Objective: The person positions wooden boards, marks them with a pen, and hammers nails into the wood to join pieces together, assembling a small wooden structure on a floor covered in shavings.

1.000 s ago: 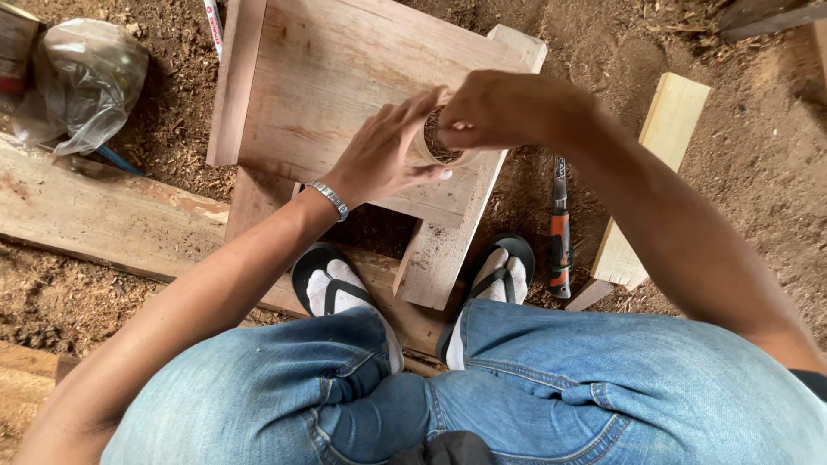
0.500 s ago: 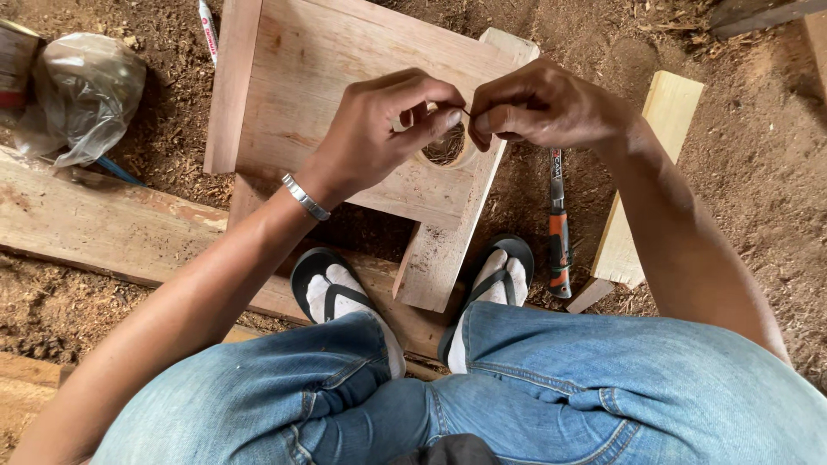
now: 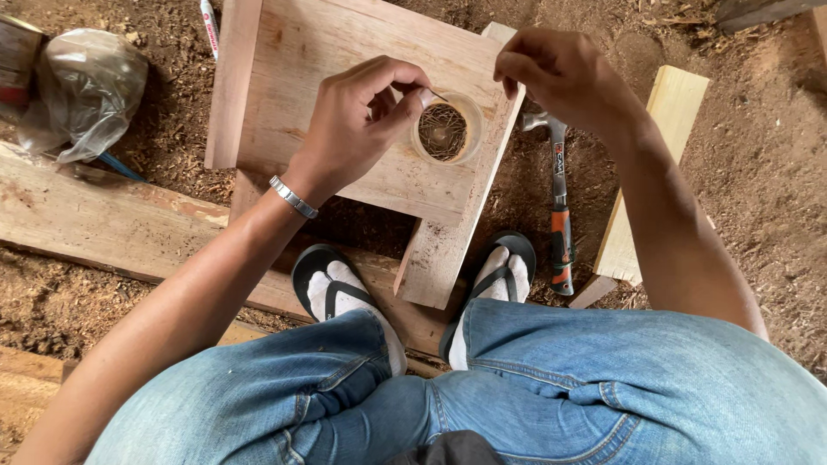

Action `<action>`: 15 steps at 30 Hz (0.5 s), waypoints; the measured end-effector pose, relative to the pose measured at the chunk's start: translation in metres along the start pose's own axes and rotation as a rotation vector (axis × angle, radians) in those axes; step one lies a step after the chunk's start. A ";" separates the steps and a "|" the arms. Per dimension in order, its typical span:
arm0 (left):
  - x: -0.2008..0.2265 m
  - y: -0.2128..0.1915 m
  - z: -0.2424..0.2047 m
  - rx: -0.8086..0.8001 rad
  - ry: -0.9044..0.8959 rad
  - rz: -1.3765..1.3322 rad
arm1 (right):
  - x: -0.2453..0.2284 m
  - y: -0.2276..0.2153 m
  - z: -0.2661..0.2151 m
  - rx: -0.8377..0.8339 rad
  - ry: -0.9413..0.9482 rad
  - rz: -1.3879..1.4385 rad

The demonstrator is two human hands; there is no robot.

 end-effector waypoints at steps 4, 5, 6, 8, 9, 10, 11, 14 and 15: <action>-0.010 0.016 0.001 -0.038 0.075 0.182 | -0.006 0.007 0.004 -0.015 0.143 0.002; -0.011 0.019 0.000 -0.068 0.110 0.242 | -0.009 0.010 0.006 -0.030 0.053 -0.053; -0.012 0.022 -0.002 -0.098 0.145 0.301 | -0.012 0.015 0.009 -0.047 -0.034 -0.110; -0.015 0.025 -0.003 -0.148 0.149 0.377 | -0.014 0.020 0.012 -0.071 -0.158 -0.192; -0.018 0.025 -0.003 -0.168 0.118 0.396 | -0.016 0.024 0.013 -0.078 -0.195 -0.217; -0.021 0.023 -0.003 -0.187 0.087 0.417 | -0.019 0.029 0.015 -0.084 -0.234 -0.242; -0.025 0.020 -0.002 -0.170 0.045 0.413 | -0.024 0.033 0.017 -0.077 -0.272 -0.209; -0.037 0.014 -0.003 -0.115 -0.050 0.401 | -0.036 0.055 0.019 -0.174 -0.290 -0.273; -0.041 0.013 -0.005 -0.097 -0.061 0.398 | -0.037 0.067 0.020 -0.282 -0.228 -0.401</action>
Point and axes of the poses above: each hand's wrist, its own z-axis towards the middle knuckle, its own y-axis out of the palm, x = y × z, the point moved 3 cm from there along z, towards the middle knuckle, and after that the axes turned 5 degrees about -y, right-handed, at the moved point
